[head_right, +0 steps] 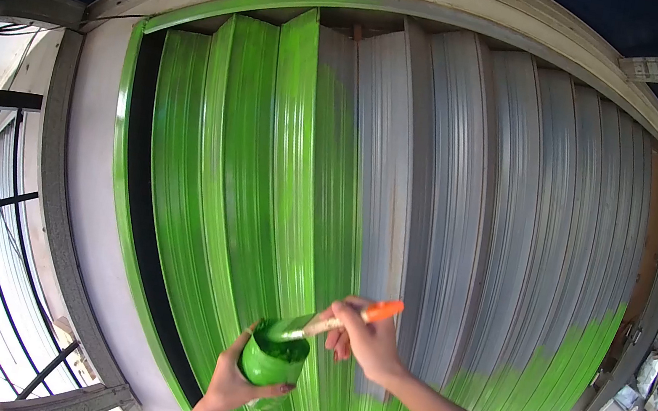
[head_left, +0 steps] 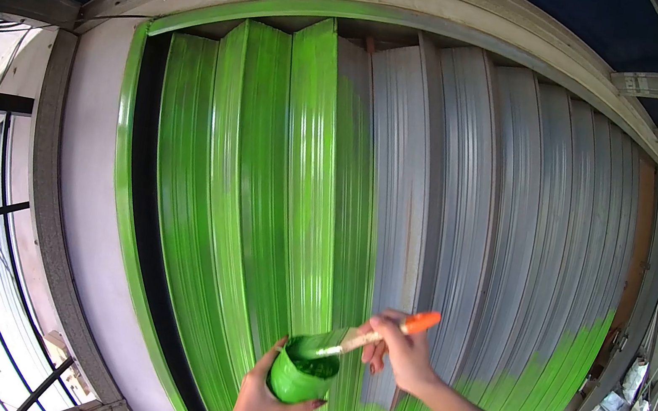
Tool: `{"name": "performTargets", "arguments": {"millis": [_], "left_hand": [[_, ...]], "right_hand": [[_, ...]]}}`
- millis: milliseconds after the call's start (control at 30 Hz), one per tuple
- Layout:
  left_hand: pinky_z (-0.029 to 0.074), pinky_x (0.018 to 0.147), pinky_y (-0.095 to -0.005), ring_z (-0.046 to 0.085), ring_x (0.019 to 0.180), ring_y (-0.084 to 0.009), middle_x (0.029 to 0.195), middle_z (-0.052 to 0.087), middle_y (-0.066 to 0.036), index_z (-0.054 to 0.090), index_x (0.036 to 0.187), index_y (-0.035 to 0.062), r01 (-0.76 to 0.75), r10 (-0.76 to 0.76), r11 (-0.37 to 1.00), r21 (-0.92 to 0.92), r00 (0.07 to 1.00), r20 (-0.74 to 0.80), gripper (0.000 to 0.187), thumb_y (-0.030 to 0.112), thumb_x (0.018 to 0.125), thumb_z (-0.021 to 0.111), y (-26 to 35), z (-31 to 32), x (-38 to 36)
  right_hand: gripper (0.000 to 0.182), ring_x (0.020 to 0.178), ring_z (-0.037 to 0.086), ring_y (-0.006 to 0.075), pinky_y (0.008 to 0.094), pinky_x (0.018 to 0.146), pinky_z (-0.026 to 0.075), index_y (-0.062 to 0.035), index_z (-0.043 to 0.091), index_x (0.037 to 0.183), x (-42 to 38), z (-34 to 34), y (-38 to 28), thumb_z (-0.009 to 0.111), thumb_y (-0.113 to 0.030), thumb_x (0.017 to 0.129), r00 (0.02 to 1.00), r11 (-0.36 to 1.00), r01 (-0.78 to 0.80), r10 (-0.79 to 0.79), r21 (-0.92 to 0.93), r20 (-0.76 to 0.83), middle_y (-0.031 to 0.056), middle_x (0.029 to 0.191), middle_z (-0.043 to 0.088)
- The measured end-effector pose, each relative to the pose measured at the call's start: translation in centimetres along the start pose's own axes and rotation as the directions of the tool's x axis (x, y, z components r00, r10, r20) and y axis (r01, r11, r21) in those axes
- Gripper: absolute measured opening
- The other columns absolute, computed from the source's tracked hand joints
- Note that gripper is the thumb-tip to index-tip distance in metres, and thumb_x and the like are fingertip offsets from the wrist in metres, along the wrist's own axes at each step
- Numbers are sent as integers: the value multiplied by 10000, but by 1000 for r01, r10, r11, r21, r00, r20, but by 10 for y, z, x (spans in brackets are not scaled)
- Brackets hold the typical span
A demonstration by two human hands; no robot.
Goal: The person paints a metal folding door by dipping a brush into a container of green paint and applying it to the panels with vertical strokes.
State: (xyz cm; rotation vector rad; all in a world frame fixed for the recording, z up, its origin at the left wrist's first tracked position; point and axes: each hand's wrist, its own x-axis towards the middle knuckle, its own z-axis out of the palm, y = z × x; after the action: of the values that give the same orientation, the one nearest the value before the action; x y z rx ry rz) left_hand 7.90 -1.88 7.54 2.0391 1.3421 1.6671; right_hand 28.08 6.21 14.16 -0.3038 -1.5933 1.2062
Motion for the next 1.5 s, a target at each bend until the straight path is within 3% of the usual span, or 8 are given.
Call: {"name": "performTargets", "arguments": {"millis": [200,433,633,833,1100,1167,1333,1500], "left_hand": [[468,893,-334,602,976,-225,1048,612,-180,330,1241,-175,-24,22,988,-155,1000,-11,964,274,572,859,18,-15,69],[496,863,-364,623,921,-218,1011,631,-137,480,1152,-56,35,-48,913,-406,999,-21,644,104,627,817,55,-35,130],[520,825,-360,634,888,-221,994,630,-147,492,1127,-48,42,-49,899,-436,999,-4,596,114,647,806,76,-52,151],[487,871,-358,620,924,-219,999,631,-137,504,1128,-45,31,-41,903,-428,999,-14,572,91,649,787,76,-66,144],[505,858,-372,623,915,-215,1003,626,-145,481,1148,-51,36,-46,908,-417,999,-13,632,104,634,813,61,-80,139],[502,862,-373,622,919,-215,1004,625,-143,482,1149,-49,53,-51,907,-417,999,16,631,99,632,813,61,-82,139],[495,874,-375,619,926,-217,1008,624,-139,480,1153,-49,59,-62,908,-415,998,6,634,90,631,812,61,-81,139],[494,879,-376,618,929,-221,1009,622,-138,475,1159,-47,63,-54,908,-414,998,35,649,92,626,817,61,-78,140]], "right_hand": [[260,329,456,104,219,308,355,22,597,807,67,-2,-39,473,-185,904,990,992,127,-127,-1,-54,100,520,560],[228,383,493,77,197,318,336,-10,602,799,142,-7,-91,526,-219,848,957,948,198,-132,250,-258,58,532,562],[207,468,582,128,200,407,430,4,605,828,233,-20,-151,524,-187,828,794,787,525,-315,325,-520,108,641,632],[228,520,628,196,251,443,483,40,596,849,299,0,-184,515,-172,827,630,653,736,-565,178,-532,153,667,637],[215,453,596,178,248,389,455,36,591,754,309,14,-175,495,-137,840,554,652,758,-639,7,-534,136,572,603],[218,431,583,170,247,375,443,36,605,764,315,7,-182,502,-143,834,485,588,809,-663,5,-570,134,568,607],[217,467,608,173,246,395,454,35,613,776,322,17,-185,498,-142,826,567,617,784,-667,69,-484,143,610,629],[222,493,622,182,245,400,459,35,613,801,321,7,-192,492,-147,837,524,609,793,-679,5,-515,155,650,638]]}}
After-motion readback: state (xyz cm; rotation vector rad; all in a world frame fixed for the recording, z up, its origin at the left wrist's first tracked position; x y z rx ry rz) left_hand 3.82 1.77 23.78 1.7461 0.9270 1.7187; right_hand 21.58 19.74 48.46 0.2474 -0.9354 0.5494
